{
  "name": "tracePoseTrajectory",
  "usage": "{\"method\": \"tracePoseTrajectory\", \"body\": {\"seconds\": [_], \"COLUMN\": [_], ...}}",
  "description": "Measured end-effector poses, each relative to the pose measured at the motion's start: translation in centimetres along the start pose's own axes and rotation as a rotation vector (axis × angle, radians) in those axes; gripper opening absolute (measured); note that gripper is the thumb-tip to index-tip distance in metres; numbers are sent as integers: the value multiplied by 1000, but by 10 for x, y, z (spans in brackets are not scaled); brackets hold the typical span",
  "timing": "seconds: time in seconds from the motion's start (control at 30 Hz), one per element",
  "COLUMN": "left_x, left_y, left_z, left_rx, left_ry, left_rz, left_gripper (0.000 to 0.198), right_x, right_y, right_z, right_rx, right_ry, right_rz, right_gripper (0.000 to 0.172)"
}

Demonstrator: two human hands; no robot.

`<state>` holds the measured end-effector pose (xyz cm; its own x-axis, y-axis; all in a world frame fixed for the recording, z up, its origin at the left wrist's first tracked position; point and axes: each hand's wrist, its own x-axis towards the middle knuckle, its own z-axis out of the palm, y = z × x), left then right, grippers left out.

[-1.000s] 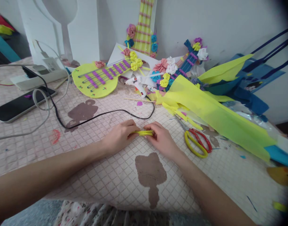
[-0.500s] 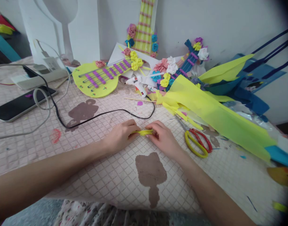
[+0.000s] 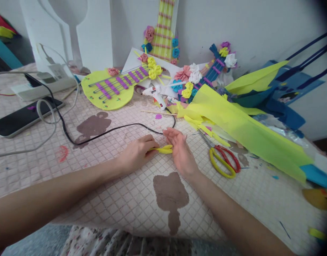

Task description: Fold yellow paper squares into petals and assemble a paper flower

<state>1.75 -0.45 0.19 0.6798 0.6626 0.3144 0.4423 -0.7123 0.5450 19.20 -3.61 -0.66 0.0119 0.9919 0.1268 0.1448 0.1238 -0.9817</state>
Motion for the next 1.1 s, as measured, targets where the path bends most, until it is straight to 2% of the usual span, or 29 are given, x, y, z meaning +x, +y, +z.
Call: {"method": "tracePoseTrajectory", "body": {"seconds": [0.17,0.3,0.4,0.47,0.57,0.7,0.9,1.1], "left_x": [0,0,0,0,0,0,1,1], "left_y": [-1,0,1,1,1,2,1,0], "left_z": [1,1,1,1,1,0,-1,0], "left_rx": [4,-3,-9,-16,-25,-31,-42,-35], "left_ry": [-5,-12,-1,10,10,-3,13,25], "left_rz": [8,3,-14,-13,-9,-26,-62,-54], "left_gripper": [17,17,15,13,13,12,10,9], "right_x": [2,0,-2,-3,-2,-1,-1,-4], "right_y": [3,1,-6,-11,-13,-10,-7,-10], "right_z": [1,-4,-12,-17,-22,-22,-23,-24], "right_rx": [79,54,-229,-470,-692,-771,-745,-554], "right_ry": [29,-25,-72,-94,-150,-193,-210,-158], "right_rz": [4,-49,-114,-232,-360,-348,-325,-253], "right_gripper": [57,47,28,16,7,6,4,32]}}
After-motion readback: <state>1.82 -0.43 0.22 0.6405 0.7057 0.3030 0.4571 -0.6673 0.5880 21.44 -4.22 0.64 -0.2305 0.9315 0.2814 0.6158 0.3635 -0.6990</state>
